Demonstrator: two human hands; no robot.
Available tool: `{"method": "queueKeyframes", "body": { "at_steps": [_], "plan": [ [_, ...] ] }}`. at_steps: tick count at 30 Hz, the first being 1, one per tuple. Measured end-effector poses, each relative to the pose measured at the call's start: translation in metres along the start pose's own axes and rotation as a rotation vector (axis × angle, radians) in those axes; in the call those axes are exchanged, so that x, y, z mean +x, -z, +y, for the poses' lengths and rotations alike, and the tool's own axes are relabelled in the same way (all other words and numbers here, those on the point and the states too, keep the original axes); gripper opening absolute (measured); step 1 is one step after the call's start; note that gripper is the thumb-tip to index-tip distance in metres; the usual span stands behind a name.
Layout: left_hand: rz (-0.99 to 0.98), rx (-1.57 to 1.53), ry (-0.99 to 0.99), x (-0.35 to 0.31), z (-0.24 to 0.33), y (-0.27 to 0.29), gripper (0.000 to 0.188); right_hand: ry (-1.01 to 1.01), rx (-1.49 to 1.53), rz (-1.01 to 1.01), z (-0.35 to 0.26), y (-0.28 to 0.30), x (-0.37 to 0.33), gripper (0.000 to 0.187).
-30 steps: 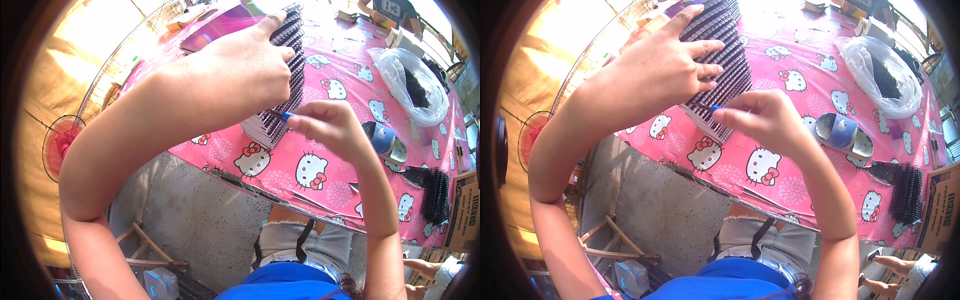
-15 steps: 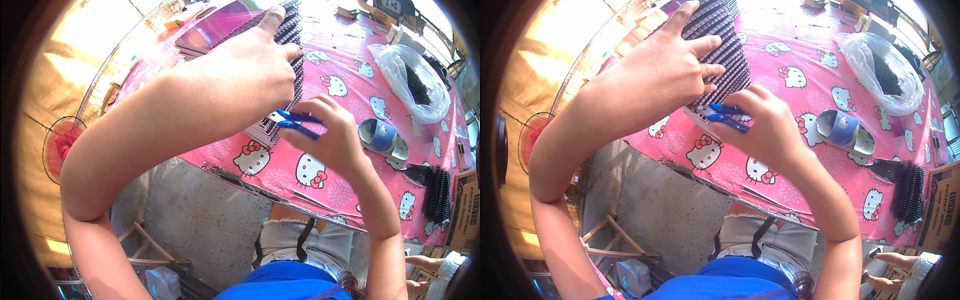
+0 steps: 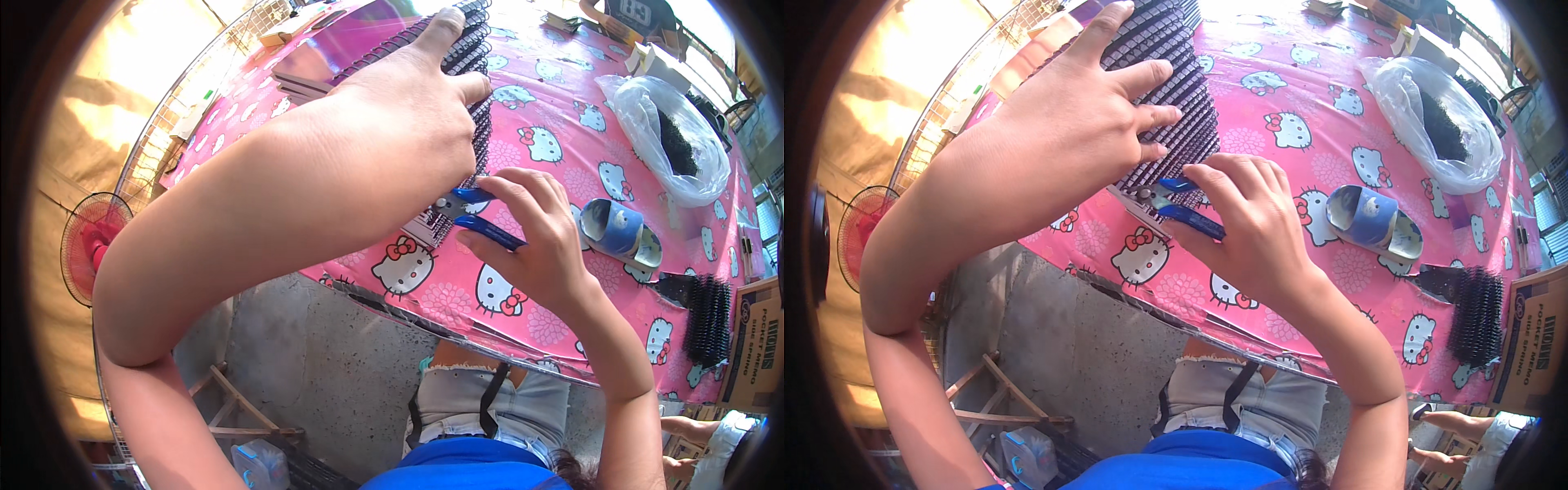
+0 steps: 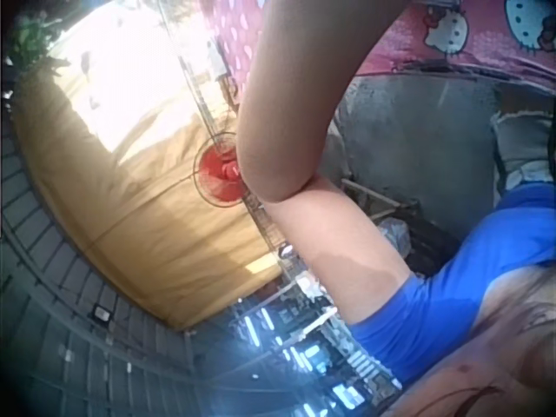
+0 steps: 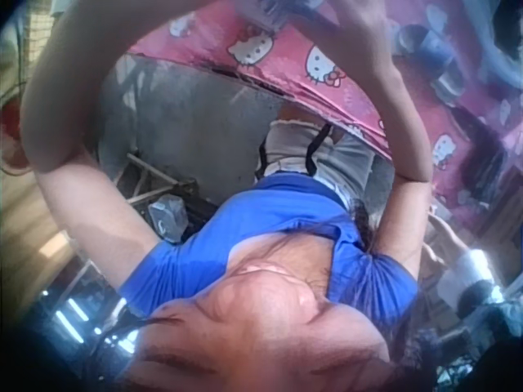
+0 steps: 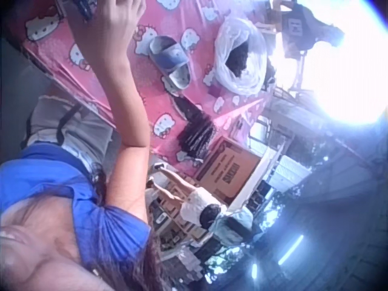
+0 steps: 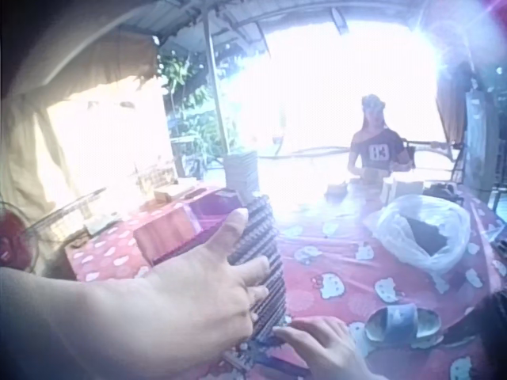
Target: The person aligns a stack of notebooks and uses pliers to cut or crimp the wire-coil binding at the edges.
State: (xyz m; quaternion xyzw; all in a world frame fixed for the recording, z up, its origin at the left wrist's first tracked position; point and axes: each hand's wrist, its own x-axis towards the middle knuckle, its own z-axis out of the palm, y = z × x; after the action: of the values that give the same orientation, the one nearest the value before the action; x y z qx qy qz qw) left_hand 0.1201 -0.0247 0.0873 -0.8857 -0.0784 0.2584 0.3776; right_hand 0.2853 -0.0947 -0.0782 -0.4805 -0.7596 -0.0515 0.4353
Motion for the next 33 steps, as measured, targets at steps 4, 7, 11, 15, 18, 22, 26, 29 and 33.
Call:
{"method": "queueKeyframes", "body": {
  "at_steps": [4,7,11,15,18,22,26,29,33],
  "plan": [
    [-0.034,0.011,0.008,0.004,0.001,0.000,0.032,-0.357,0.500,-0.241,0.005,-0.002,0.014,0.042],
    [-0.020,0.023,0.030,0.007,0.006,-0.005,0.031,-0.847,1.019,-0.573,0.012,0.007,0.021,0.043],
    [0.088,0.076,-0.007,0.011,0.011,-0.012,0.039,-0.717,0.833,-0.436,0.006,0.008,0.011,0.042],
    [0.046,0.095,-0.040,0.015,0.014,-0.014,0.040,-0.110,0.196,-0.062,0.002,0.001,-0.007,0.047],
    [0.042,0.032,0.000,0.016,0.016,-0.014,0.036,-0.001,0.034,0.023,0.003,-0.004,-0.008,0.046],
    [0.107,0.006,0.004,0.014,0.014,-0.016,0.038,-0.336,0.398,-0.229,0.003,0.000,0.012,0.041],
    [0.055,0.030,-0.013,0.017,0.014,-0.018,0.039,-1.165,1.104,-0.646,0.011,0.012,0.031,0.046],
    [0.062,-0.062,-0.101,0.021,0.017,-0.017,0.045,-0.817,0.819,-0.538,0.009,0.009,0.020,0.046],
    [-0.043,-0.013,-0.139,0.027,0.018,-0.016,0.048,-0.176,0.261,-0.122,0.008,-0.003,-0.009,0.045]
  ]
}}
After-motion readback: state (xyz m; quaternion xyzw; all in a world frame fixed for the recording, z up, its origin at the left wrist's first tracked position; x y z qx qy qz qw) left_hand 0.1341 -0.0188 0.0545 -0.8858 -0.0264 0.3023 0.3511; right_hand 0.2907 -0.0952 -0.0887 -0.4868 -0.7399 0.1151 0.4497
